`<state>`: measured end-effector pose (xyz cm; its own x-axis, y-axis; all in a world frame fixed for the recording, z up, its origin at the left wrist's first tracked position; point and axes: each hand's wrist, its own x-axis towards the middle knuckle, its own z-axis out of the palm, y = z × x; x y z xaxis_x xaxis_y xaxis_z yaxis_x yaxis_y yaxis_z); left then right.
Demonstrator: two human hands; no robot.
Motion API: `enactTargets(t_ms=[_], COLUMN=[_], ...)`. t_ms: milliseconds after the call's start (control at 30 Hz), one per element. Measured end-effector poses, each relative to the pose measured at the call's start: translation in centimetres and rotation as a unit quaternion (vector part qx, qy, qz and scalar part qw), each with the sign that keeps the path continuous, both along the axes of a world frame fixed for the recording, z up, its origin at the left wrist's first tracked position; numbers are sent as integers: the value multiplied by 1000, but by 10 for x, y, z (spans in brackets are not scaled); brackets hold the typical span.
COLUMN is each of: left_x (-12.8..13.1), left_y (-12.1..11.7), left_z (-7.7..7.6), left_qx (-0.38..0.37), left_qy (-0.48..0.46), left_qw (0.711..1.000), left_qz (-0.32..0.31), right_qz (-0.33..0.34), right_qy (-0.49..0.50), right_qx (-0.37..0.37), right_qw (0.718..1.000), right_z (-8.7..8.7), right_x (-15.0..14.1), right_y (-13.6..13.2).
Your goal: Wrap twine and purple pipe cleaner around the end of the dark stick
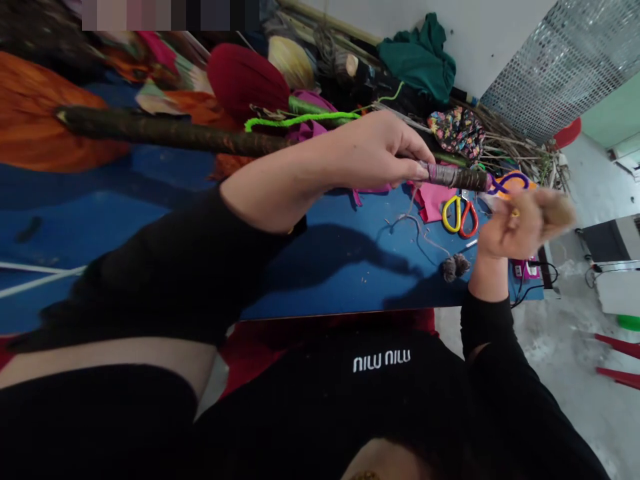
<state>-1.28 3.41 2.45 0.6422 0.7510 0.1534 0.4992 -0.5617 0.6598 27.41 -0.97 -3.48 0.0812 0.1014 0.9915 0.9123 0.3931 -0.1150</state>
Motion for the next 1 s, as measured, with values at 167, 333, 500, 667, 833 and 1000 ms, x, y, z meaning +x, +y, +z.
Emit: enactTargets(t_ms=[167,333,500,667,833,1000], left_x=[1,0,4,5,5,2], left_y=[7,7,2,1,3,3], left_z=[-1,-5,5,7,8,1], left_qx=[-41,-52,-85,-66,-44,-14], left_qy=[-2,-12,4,12,37,18], left_qw=[998,997,996,998,998,1000], left_qz=[-46,-47,-10,-16,5,9], right_qz=[9,26,32,35,104,184], right_qy=[-98,-99,-102,-81,-21,114], right_qx=[-204,-264,-152,-87,-24,80], right_qw=[974,959,983,992,994,973], right_z=[-18,-21,-26,-32,-20,0], right_x=[-14,-22,-18,-13,-36,-36], right_y=[1,0,-1,-1,-5,13])
